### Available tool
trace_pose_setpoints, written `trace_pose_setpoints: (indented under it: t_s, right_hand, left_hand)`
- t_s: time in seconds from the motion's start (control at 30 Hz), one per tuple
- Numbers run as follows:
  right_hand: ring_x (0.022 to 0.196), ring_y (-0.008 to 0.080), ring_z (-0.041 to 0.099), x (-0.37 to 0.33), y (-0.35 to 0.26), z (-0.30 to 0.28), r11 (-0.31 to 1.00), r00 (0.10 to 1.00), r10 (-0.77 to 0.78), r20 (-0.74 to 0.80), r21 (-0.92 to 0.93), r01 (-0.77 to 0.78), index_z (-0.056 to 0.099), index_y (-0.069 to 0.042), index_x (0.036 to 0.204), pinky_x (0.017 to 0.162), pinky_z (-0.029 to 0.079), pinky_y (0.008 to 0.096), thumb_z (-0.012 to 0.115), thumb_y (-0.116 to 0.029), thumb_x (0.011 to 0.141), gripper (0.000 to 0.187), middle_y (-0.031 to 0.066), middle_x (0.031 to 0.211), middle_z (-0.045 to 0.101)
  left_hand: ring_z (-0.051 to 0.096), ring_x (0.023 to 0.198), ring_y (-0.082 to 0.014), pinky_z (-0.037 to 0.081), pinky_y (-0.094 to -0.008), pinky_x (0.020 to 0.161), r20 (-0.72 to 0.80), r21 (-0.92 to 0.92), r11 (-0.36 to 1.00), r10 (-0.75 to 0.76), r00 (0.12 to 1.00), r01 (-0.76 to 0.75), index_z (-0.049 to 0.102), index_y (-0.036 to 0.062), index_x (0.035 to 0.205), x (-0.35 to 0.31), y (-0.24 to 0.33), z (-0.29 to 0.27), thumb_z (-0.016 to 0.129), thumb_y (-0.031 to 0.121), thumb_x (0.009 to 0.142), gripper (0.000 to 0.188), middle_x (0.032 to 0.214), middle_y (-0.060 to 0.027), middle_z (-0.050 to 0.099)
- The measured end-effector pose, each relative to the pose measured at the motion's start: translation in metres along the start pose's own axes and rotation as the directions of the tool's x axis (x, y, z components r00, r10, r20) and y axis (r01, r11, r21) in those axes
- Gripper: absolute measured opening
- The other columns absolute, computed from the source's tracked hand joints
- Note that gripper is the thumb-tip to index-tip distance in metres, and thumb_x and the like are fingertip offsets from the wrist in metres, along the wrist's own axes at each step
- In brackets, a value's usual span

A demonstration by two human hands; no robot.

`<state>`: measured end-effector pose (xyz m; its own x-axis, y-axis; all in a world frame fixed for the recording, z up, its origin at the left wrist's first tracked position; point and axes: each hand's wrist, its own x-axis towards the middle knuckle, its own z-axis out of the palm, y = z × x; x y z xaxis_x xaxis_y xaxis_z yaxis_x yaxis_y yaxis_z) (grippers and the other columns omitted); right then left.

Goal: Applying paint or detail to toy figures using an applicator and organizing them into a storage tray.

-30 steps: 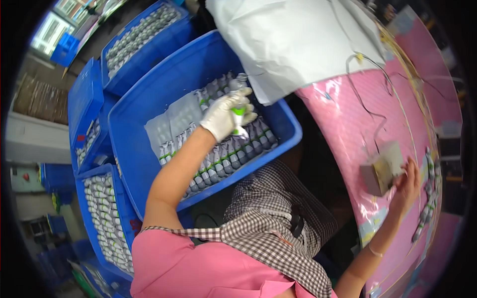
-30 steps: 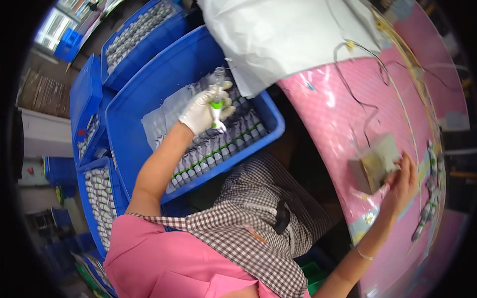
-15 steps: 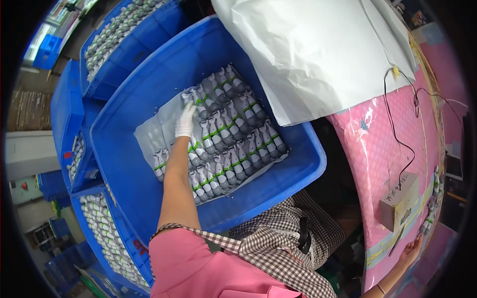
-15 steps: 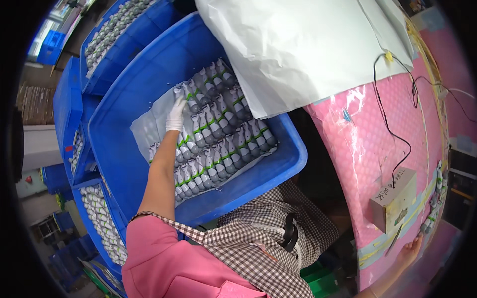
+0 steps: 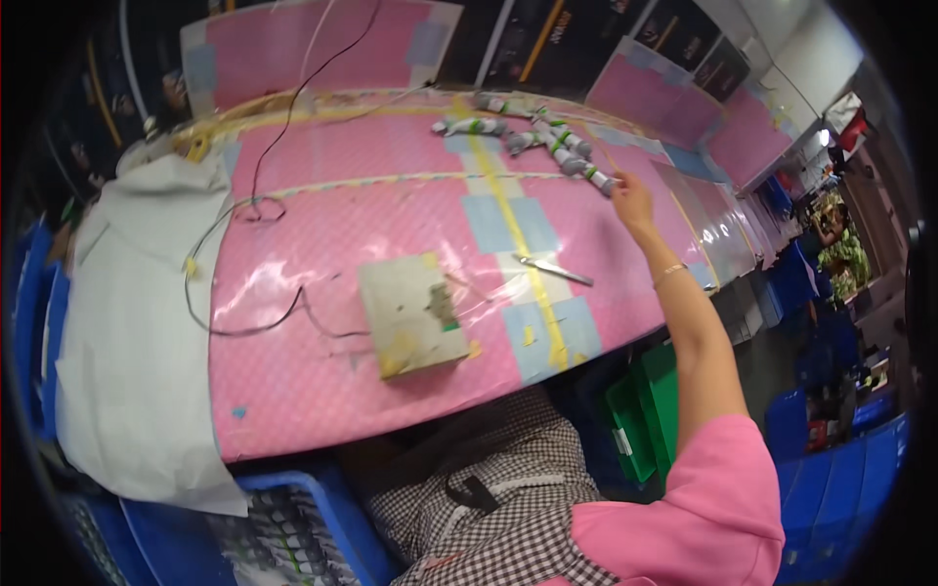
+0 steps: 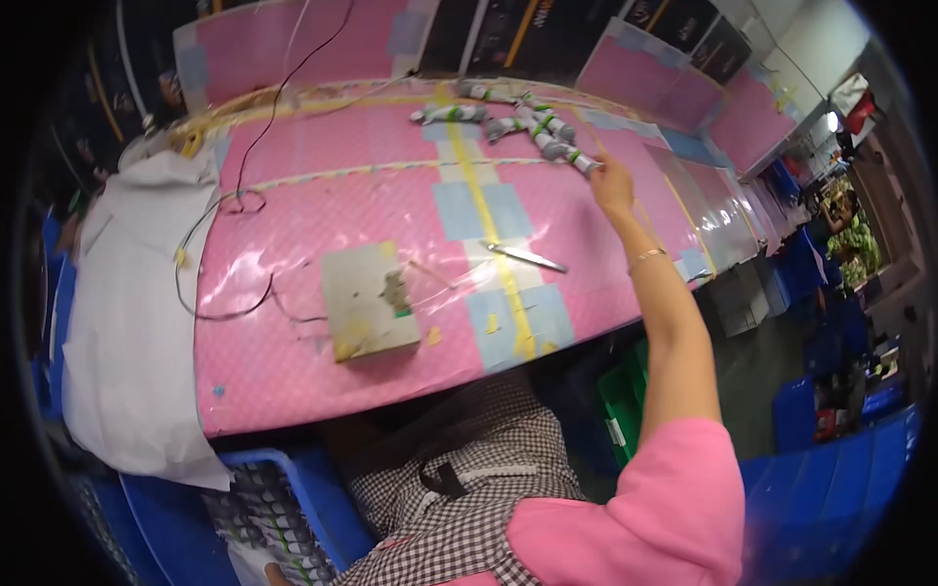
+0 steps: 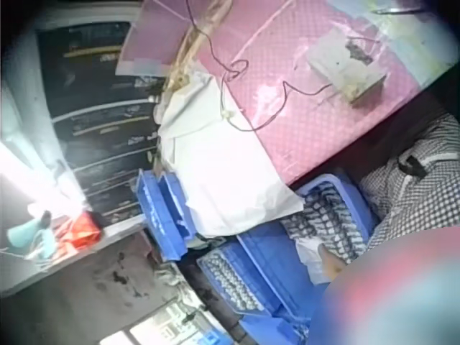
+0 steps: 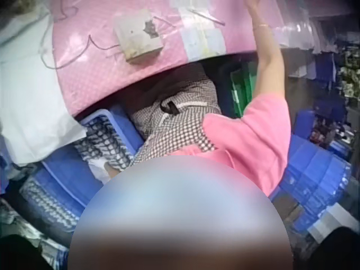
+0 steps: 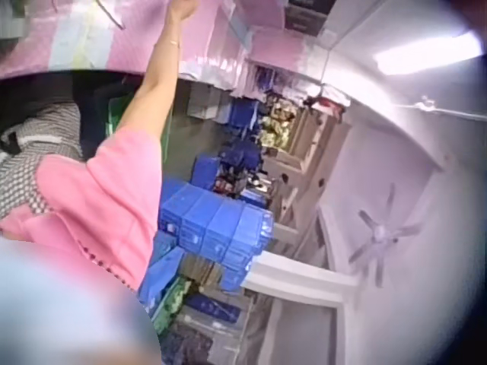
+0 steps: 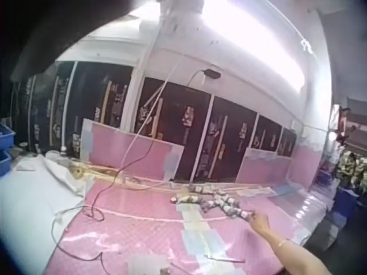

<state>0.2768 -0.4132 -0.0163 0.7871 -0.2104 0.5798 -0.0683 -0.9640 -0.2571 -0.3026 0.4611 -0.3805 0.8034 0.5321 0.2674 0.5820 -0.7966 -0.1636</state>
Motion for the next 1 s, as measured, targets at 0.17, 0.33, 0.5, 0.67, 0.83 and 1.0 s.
trace_pose_setpoints:
  t_s: [0.17, 0.33, 0.5, 0.67, 0.83, 1.0]
  right_hand:
    - [0.103, 0.032, 0.058, 0.015, 0.003, 0.027, 0.964, 0.974, 0.16, 0.161, -0.237, -0.119, 0.054, -0.012, 0.119, 0.083, 0.047, 0.0444, 0.051, -0.009, 0.078, 0.041, 0.0142, 0.113, 0.06]
    - [0.073, 0.0258, 0.063, -0.002, -0.002, -0.022, 0.953, 0.959, 0.263, 0.105, 0.127, -0.275, 0.055, -0.01, 0.116, 0.066, 0.049, 0.0361, 0.056, -0.027, 0.079, 0.041, 0.0136, 0.088, 0.065]
    - [0.051, 0.013, 0.051, -0.054, -0.045, -0.089, -0.028, 0.713, 0.323, 0.623, 0.759, -0.651, 0.057, -0.008, 0.109, 0.051, 0.042, 0.0256, 0.053, -0.032, 0.085, 0.034, 0.0096, 0.072, 0.06]
    - [0.047, 0.0114, 0.044, -0.103, -0.15, -0.112, -0.426, 0.63, -0.233, 0.741, 0.504, -0.751, 0.058, -0.006, 0.099, 0.048, 0.038, 0.0231, 0.046, -0.033, 0.092, 0.031, 0.0093, 0.071, 0.059]
    - [0.051, 0.0128, 0.053, -0.124, -0.201, -0.117, -0.339, 0.615, -0.522, 0.591, 0.517, -0.786, 0.048, -0.002, 0.116, 0.051, 0.043, 0.0235, 0.041, -0.034, 0.097, 0.038, 0.01, 0.077, 0.062]
    - [0.085, 0.0181, 0.061, -0.173, -0.241, -0.091, -0.247, 0.511, -0.634, 0.581, 0.474, -0.845, 0.037, -0.006, 0.13, 0.076, 0.051, 0.0286, 0.049, -0.031, 0.094, 0.046, 0.0153, 0.111, 0.057]
  left_hand:
    - [0.053, 0.105, -0.0288, 0.044, -0.0386, 0.09, -0.232, -0.292, 0.956, -0.111, 0.966, 0.04, 0.047, -0.0031, 0.121, 0.085, 0.062, -0.154, 0.05, 0.011, 0.089, 0.035, 0.115, -0.0168, 0.053]
    - [0.052, 0.111, -0.0247, 0.041, -0.0326, 0.094, -0.228, -0.87, 0.492, -0.458, 0.859, 0.031, 0.044, -0.0051, 0.126, 0.178, 0.197, -0.335, 0.048, 0.013, 0.093, 0.038, 0.127, -0.0141, 0.05]
    - [0.055, 0.102, -0.0231, 0.044, -0.0332, 0.09, -0.36, -0.93, 0.136, -0.153, 0.92, -0.341, 0.051, -0.0058, 0.114, 0.203, 0.396, -0.458, 0.047, 0.005, 0.088, 0.029, 0.122, -0.0143, 0.051]
    - [0.055, 0.103, -0.0328, 0.044, -0.0421, 0.088, -0.679, -0.406, 0.192, 0.59, 0.436, -0.893, 0.052, 0.0023, 0.116, 0.186, 0.541, -0.547, 0.065, 0.0, 0.067, 0.052, 0.109, -0.016, 0.058]
    - [0.059, 0.092, -0.0238, 0.047, -0.0372, 0.081, -0.253, -0.966, -0.207, 0.62, 0.743, -0.156, 0.051, 0.0021, 0.113, 0.187, 0.55, -0.546, 0.06, 0.014, 0.084, 0.033, 0.095, -0.0123, 0.06]
    - [0.058, 0.098, -0.0265, 0.048, -0.0423, 0.087, 0.185, -0.353, -0.688, 0.613, 0.768, 0.634, 0.051, -0.0006, 0.109, 0.204, 0.505, -0.507, 0.055, 0.026, 0.091, 0.033, 0.098, -0.0129, 0.06]
